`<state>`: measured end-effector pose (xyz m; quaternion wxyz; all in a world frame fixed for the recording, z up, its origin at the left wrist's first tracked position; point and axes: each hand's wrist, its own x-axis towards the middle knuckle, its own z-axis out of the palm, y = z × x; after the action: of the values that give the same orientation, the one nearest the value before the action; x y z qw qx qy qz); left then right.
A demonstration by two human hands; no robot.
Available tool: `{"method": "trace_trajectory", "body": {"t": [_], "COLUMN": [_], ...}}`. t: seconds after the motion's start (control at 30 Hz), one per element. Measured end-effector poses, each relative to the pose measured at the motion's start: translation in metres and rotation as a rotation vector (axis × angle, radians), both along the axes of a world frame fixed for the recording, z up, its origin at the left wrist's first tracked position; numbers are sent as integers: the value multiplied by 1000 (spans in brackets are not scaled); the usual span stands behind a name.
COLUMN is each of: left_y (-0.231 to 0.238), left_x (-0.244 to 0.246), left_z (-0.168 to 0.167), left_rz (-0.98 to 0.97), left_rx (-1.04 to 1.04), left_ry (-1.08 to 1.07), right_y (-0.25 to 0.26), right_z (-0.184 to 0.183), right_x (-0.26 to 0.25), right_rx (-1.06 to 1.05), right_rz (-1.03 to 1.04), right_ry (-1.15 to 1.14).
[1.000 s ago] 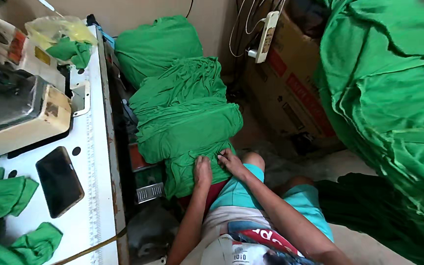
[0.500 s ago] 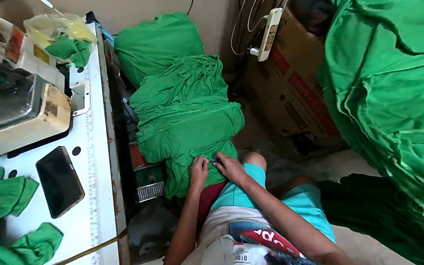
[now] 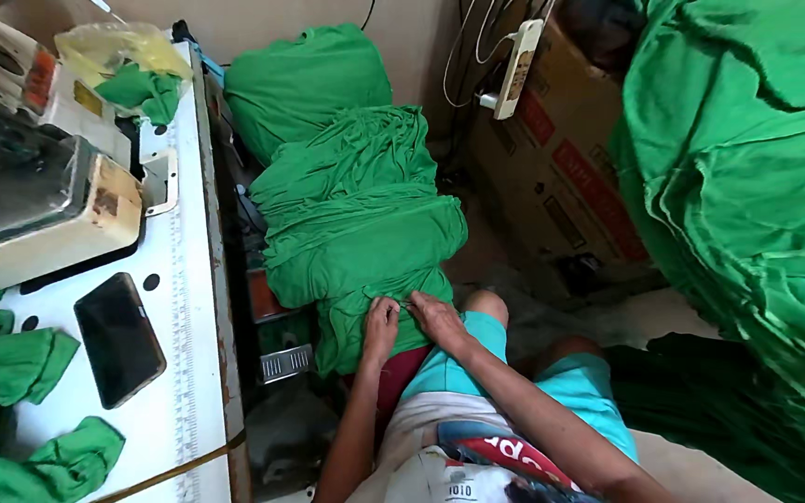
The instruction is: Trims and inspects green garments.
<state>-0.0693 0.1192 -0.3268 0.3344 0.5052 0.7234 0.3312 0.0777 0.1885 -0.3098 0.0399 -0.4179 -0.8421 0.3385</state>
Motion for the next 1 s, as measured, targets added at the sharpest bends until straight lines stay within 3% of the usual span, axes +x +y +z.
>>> {"method": "trace_trajectory", "body": {"t": [0.43, 0.6, 0.67, 0.77, 0.83, 0.9, 1.0], "left_y": [-1, -27, -52, -81, -82, -71, -36], "left_x": [-3, -17, -37, -60, -57, -45, -20], "left_z": [-2, 26, 42, 54, 60, 62, 49], "left_rz": [-14, 128, 198, 366, 453, 386, 139], "left_rx": [30, 47, 4, -71, -34, -16, 38], "left_ry": [-53, -389, -300, 29, 130, 114, 117], "right_y": [3, 10, 10, 6, 5, 6, 15], "right_z": [-2, 2, 14, 25, 24, 23, 23], "right_x": [3, 16, 20, 22, 25, 26, 30], "right_rx": [-13, -217, -233, -183, -142, -154, -179], "right_rz": [-6, -288, -268, -164, -170, -200, -220], "right_ry": [34, 209, 81, -192, -197, -143, -68]}}
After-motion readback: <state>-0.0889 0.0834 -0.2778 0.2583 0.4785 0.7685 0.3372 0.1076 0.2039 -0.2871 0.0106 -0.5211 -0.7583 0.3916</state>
